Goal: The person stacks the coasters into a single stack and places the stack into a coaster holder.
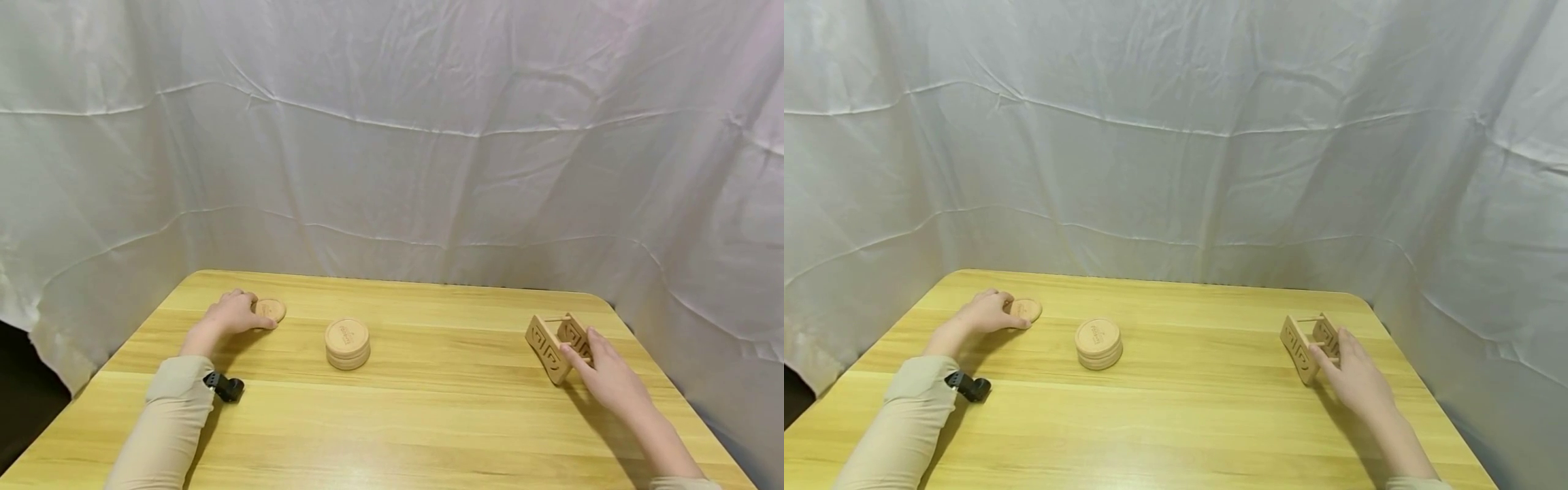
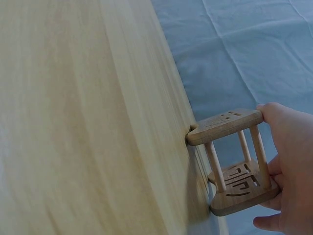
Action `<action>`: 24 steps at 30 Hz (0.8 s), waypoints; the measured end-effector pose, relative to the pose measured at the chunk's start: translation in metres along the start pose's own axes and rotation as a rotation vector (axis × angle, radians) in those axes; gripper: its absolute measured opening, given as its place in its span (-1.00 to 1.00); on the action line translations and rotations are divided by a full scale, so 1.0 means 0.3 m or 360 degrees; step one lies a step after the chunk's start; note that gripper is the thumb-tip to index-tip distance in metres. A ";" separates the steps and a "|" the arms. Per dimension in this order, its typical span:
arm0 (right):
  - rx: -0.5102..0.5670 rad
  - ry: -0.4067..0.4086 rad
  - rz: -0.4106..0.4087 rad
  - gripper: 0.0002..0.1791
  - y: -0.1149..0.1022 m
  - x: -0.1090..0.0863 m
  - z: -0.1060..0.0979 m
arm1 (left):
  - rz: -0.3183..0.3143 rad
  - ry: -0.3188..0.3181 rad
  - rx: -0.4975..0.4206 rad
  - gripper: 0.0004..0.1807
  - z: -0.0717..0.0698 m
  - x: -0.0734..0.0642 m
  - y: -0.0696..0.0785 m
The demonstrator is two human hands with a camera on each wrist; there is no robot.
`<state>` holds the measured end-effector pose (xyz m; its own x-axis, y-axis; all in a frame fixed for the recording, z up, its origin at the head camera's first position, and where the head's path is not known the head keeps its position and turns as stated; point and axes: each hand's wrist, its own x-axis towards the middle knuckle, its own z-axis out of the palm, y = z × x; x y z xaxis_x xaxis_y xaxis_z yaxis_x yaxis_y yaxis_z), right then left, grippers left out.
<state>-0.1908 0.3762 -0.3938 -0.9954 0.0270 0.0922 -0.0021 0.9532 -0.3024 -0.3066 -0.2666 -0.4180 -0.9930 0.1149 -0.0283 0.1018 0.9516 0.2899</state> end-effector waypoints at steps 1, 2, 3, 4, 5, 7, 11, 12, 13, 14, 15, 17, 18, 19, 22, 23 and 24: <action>-0.0001 0.0000 0.0000 -0.08 0.000 0.000 -0.001 | 0.0003 0.0008 0.0011 -0.03 -0.001 -0.001 0.001; -0.0002 0.0002 0.0000 -0.08 -0.001 0.000 -0.001 | 0.0003 0.0013 0.0018 -0.03 -0.002 -0.001 0.002; -0.0003 0.0002 0.0000 -0.08 -0.001 0.000 -0.002 | 0.0001 0.0018 0.0025 -0.04 -0.002 -0.002 0.003; -0.0003 0.0003 -0.0001 -0.08 -0.001 -0.001 -0.002 | 0.0004 0.0021 0.0027 -0.04 -0.003 -0.003 0.004; -0.0003 0.0002 -0.0001 -0.08 -0.001 -0.001 -0.002 | 0.0009 0.0026 0.0031 -0.04 -0.004 -0.005 0.006; -0.0003 0.0002 -0.0004 -0.08 -0.002 -0.002 -0.002 | 0.0013 0.0040 0.0034 -0.05 -0.005 -0.005 0.006; -0.0002 0.0004 -0.0008 -0.08 -0.003 -0.003 -0.001 | 0.0043 0.0086 0.0025 -0.05 -0.004 -0.005 0.011; -0.0001 0.0005 -0.0009 -0.08 -0.003 -0.003 -0.001 | 0.0049 0.0100 0.0022 -0.06 -0.005 -0.004 0.012; -0.0001 0.0007 -0.0011 -0.08 -0.002 -0.003 -0.001 | 0.0054 0.0110 0.0015 -0.06 -0.005 -0.004 0.014; 0.0000 0.0009 -0.0012 -0.08 -0.002 -0.003 -0.001 | 0.0061 0.0120 0.0012 -0.06 -0.007 -0.004 0.016; 0.0001 0.0011 -0.0014 -0.08 -0.002 -0.002 -0.001 | 0.0063 0.0130 0.0010 -0.07 -0.008 -0.004 0.017; 0.0003 0.0013 -0.0016 -0.08 -0.001 -0.002 -0.002 | 0.0068 0.0151 0.0009 -0.06 -0.011 -0.004 0.019; 0.0004 0.0014 -0.0018 -0.09 0.000 -0.003 -0.001 | 0.0072 0.0159 0.0009 -0.06 -0.012 -0.004 0.019; 0.0004 0.0013 -0.0018 -0.09 0.000 -0.003 -0.001 | 0.0077 0.0168 0.0011 -0.05 -0.014 -0.006 0.020; 0.0005 0.0010 -0.0018 -0.08 0.001 -0.003 0.000 | 0.0087 0.0196 0.0025 -0.04 -0.021 -0.009 0.022; 0.0005 0.0009 -0.0017 -0.08 0.001 -0.003 0.000 | 0.0089 0.0203 0.0029 -0.04 -0.024 -0.011 0.024; 0.0004 0.0008 -0.0017 -0.08 0.002 -0.003 0.000 | 0.0093 0.0208 0.0030 -0.04 -0.028 -0.014 0.026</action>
<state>-0.1898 0.3766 -0.3942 -0.9948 0.0184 0.1003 -0.0130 0.9527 -0.3037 -0.3023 -0.2618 -0.4077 -0.9845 0.1336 0.1134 0.1599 0.9496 0.2695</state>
